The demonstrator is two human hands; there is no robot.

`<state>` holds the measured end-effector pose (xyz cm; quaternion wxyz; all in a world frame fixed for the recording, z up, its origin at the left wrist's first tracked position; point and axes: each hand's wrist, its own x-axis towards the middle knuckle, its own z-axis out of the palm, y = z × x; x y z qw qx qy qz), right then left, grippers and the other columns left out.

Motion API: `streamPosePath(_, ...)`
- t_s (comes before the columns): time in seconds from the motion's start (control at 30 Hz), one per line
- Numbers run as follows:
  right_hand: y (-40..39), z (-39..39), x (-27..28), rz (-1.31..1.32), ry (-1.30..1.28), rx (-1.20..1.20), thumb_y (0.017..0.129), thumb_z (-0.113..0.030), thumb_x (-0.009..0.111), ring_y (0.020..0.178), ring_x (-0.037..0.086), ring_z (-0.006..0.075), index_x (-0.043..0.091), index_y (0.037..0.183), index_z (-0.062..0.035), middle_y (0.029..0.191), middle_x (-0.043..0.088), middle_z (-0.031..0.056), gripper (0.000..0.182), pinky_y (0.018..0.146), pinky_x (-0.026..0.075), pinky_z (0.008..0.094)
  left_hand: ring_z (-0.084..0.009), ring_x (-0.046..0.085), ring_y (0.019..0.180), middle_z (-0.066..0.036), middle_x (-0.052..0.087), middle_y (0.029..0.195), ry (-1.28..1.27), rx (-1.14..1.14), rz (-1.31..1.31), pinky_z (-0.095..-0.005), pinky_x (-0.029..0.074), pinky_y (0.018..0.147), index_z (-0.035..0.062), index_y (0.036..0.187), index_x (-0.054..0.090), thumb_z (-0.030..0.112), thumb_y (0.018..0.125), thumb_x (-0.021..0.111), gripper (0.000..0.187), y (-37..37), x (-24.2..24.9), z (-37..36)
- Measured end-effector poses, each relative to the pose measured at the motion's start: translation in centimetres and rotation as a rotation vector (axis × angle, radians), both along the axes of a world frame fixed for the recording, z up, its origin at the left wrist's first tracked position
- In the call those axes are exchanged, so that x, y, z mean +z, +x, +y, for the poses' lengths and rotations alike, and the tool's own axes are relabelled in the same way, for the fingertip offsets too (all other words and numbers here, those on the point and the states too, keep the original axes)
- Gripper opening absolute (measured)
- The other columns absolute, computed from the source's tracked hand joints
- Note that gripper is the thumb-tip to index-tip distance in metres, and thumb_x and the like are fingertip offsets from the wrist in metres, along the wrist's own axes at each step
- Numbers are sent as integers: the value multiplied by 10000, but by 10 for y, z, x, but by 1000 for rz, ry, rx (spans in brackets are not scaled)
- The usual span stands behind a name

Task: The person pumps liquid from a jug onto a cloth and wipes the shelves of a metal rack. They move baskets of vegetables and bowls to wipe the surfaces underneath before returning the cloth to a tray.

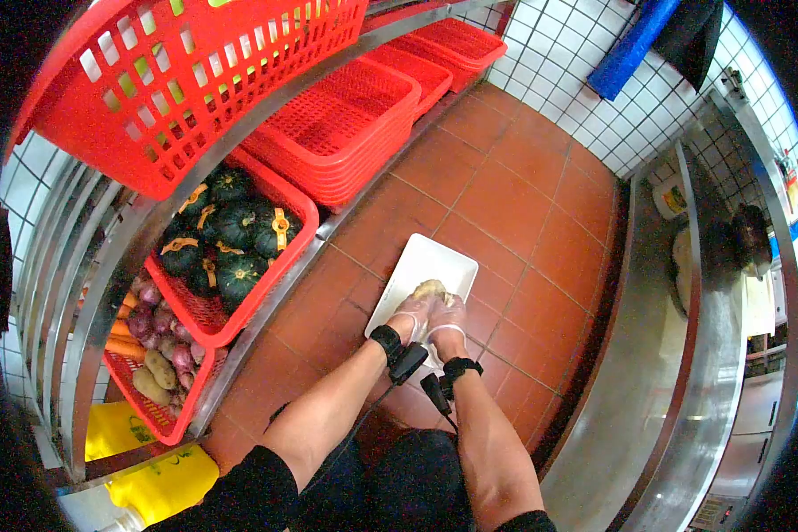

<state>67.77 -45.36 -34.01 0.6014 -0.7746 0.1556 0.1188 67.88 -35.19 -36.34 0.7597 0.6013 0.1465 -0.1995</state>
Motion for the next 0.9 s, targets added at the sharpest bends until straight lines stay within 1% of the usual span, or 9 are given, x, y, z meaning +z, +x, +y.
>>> streamPosePath(0.07,1,1,2,20,-92,11,987,-184,549,873,634,230,560,1187,8,1006,676,144,277,767,518,363,-167,587,1098,-70,627,1245,3,8,-9,-300,476,968,52,1354,546,302,1053,466,399,4,-34,-6)
streamPosePath(0.17,1,5,14,60,-106,4,984,-180,552,872,646,238,556,1195,17,997,680,162,289,770,519,368,-182,596,1070,-86,637,1201,22,-7,-2,-314,482,943,53,1315,569,288,1042,459,377,4,-34,-5)
streamPosePath(0.27,4,-1,-9,7,-200,60,983,-186,550,873,658,255,543,1205,31,990,683,171,311,779,520,371,-269,652,1051,-191,688,1162,109,-76,12,-385,494,905,18,1234,625,396,1016,447,471,0,7,5)
streamPosePath(0.37,5,2,-6,0,-210,63,983,-182,553,884,666,275,528,1218,41,994,684,187,325,784,523,364,-278,658,1035,-195,691,1153,75,36,-23,-396,500,891,14,1207,636,388,1004,459,460,6,-52,-7)
streamPosePath(0.47,5,3,-5,-5,-140,80,986,-186,552,914,667,290,520,1224,41,1021,684,203,331,795,526,363,-283,663,1022,-203,694,1146,142,40,90,-401,504,879,16,1190,639,371,991,479,438,3,-21,-2)
streamPosePath(0.57,4,4,-3,-26,-262,87,988,-184,549,931,665,288,522,1231,39,1032,679,196,331,821,522,368,-255,663,1013,-183,705,1101,-6,16,47,-392,508,883,14,1195,640,374,993,490,440,6,-30,-5)
streamPosePath(0.67,2,2,0,-83,-332,94,996,-245,538,972,652,276,525,1260,28,1054,670,172,380,864,511,373,-217,657,990,-140,697,1103,61,65,104,-381,517,868,29,1234,634,399,1001,505,456,5,-43,-5)
streamPosePath(0.8,9,-6,22,204,500,9,990,-374,520,1071,620,257,550,1275,-45,1161,639,114,437,933,504,386,-200,665,998,-104,674,1152,-320,195,101,-354,533,857,37,1303,587,424,1022,484,490,1,1,7)
streamPosePath(0.9,2,-18,25,329,590,-324,990,-372,504,939,614,256,538,1277,-89,1139,614,91,404,790,513,459,-198,680,981,-82,671,1144,-375,247,337,-340,556,869,57,1281,585,407,1037,461,445,9,-7,14)
